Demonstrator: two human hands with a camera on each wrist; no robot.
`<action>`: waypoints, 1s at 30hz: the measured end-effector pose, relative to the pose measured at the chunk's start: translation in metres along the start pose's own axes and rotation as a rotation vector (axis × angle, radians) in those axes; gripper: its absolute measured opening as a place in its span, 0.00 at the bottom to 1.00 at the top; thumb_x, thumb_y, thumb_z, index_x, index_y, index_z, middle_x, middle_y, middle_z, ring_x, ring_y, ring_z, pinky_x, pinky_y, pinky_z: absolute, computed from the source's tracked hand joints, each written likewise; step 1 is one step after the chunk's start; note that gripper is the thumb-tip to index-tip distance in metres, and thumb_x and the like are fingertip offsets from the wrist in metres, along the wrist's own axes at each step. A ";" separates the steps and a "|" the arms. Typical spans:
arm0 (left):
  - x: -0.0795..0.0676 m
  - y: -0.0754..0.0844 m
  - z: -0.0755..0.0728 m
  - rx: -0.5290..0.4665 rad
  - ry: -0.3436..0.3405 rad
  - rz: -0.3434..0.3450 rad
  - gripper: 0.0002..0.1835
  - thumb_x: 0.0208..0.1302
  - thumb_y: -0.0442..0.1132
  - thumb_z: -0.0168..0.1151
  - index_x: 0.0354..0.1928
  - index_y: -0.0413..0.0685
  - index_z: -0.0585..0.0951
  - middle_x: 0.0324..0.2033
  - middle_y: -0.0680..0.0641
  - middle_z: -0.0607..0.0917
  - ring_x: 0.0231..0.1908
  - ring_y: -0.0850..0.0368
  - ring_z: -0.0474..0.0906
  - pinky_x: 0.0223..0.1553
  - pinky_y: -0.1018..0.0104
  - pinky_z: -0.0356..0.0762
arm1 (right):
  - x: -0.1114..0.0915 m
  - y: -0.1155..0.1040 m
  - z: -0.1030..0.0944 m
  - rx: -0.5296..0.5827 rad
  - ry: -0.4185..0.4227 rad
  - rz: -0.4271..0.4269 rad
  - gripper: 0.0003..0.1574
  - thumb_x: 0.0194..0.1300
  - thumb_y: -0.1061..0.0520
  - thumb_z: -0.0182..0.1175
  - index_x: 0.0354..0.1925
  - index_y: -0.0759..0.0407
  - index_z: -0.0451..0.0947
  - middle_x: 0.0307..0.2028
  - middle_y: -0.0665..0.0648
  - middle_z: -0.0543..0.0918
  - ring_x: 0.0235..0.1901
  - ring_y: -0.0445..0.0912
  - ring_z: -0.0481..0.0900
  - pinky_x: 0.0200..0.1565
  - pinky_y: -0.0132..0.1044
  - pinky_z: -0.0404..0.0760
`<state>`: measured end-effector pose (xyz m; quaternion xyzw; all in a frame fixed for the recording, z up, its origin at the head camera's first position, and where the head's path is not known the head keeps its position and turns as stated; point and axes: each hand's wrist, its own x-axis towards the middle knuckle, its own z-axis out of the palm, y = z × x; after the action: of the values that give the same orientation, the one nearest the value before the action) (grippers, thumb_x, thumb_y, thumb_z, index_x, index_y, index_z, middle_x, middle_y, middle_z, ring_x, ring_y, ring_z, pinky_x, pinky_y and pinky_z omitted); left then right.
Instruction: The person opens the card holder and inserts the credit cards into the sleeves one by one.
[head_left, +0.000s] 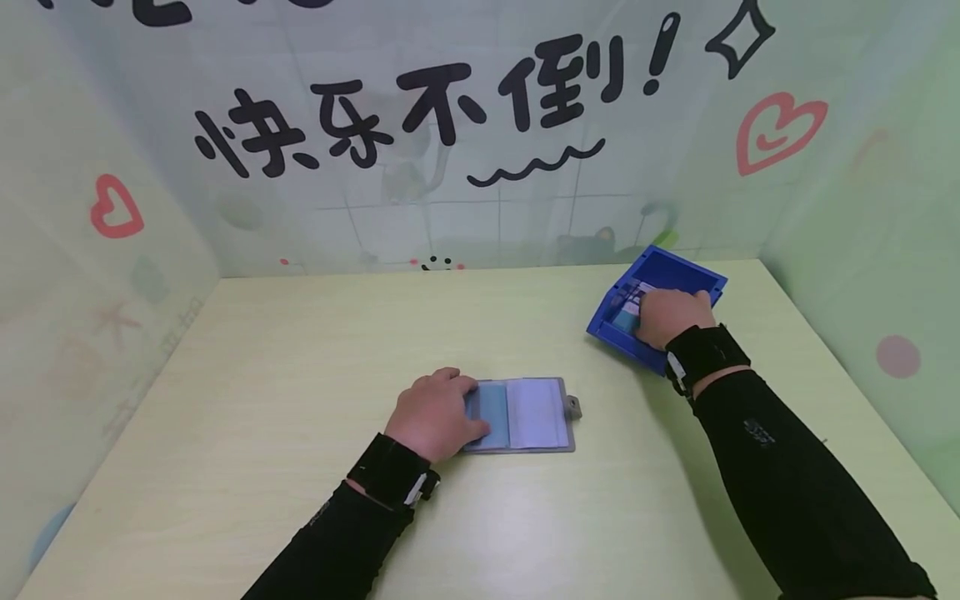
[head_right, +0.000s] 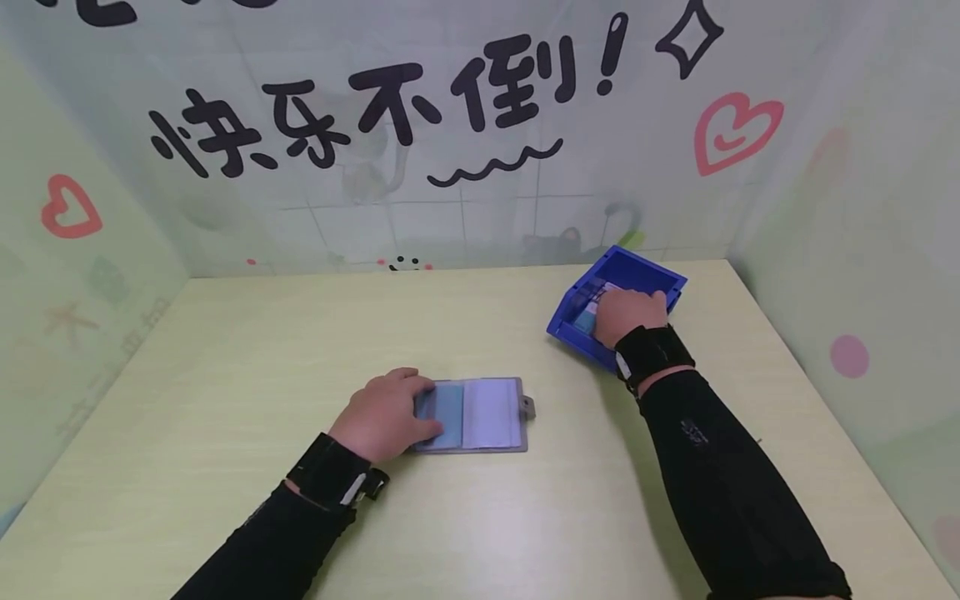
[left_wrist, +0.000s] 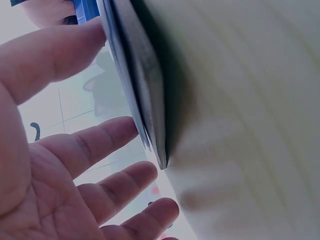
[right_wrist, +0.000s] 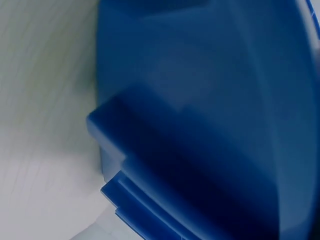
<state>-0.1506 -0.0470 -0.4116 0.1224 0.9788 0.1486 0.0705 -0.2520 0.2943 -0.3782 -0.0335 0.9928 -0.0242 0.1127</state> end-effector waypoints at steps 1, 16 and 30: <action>0.000 0.000 0.000 0.002 -0.001 0.000 0.31 0.62 0.55 0.74 0.63 0.48 0.84 0.65 0.41 0.82 0.58 0.39 0.81 0.59 0.43 0.81 | 0.000 0.000 0.000 -0.002 -0.001 0.001 0.19 0.71 0.55 0.60 0.22 0.58 0.77 0.23 0.56 0.80 0.31 0.55 0.77 0.52 0.60 0.68; 0.000 -0.001 -0.001 -0.012 -0.014 0.004 0.31 0.62 0.55 0.75 0.64 0.48 0.84 0.66 0.41 0.82 0.59 0.39 0.81 0.60 0.42 0.80 | 0.004 0.003 0.006 0.010 0.012 -0.010 0.22 0.71 0.58 0.55 0.18 0.57 0.72 0.17 0.53 0.71 0.28 0.54 0.76 0.59 0.67 0.68; -0.001 -0.001 -0.002 -0.002 -0.023 0.007 0.31 0.63 0.55 0.74 0.64 0.48 0.83 0.66 0.42 0.82 0.59 0.39 0.81 0.59 0.42 0.80 | 0.002 0.001 0.005 0.031 0.035 0.001 0.18 0.71 0.60 0.55 0.21 0.58 0.72 0.20 0.54 0.71 0.29 0.54 0.73 0.47 0.56 0.66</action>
<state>-0.1504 -0.0490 -0.4102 0.1273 0.9773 0.1482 0.0814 -0.2528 0.2954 -0.3835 -0.0308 0.9941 -0.0403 0.0957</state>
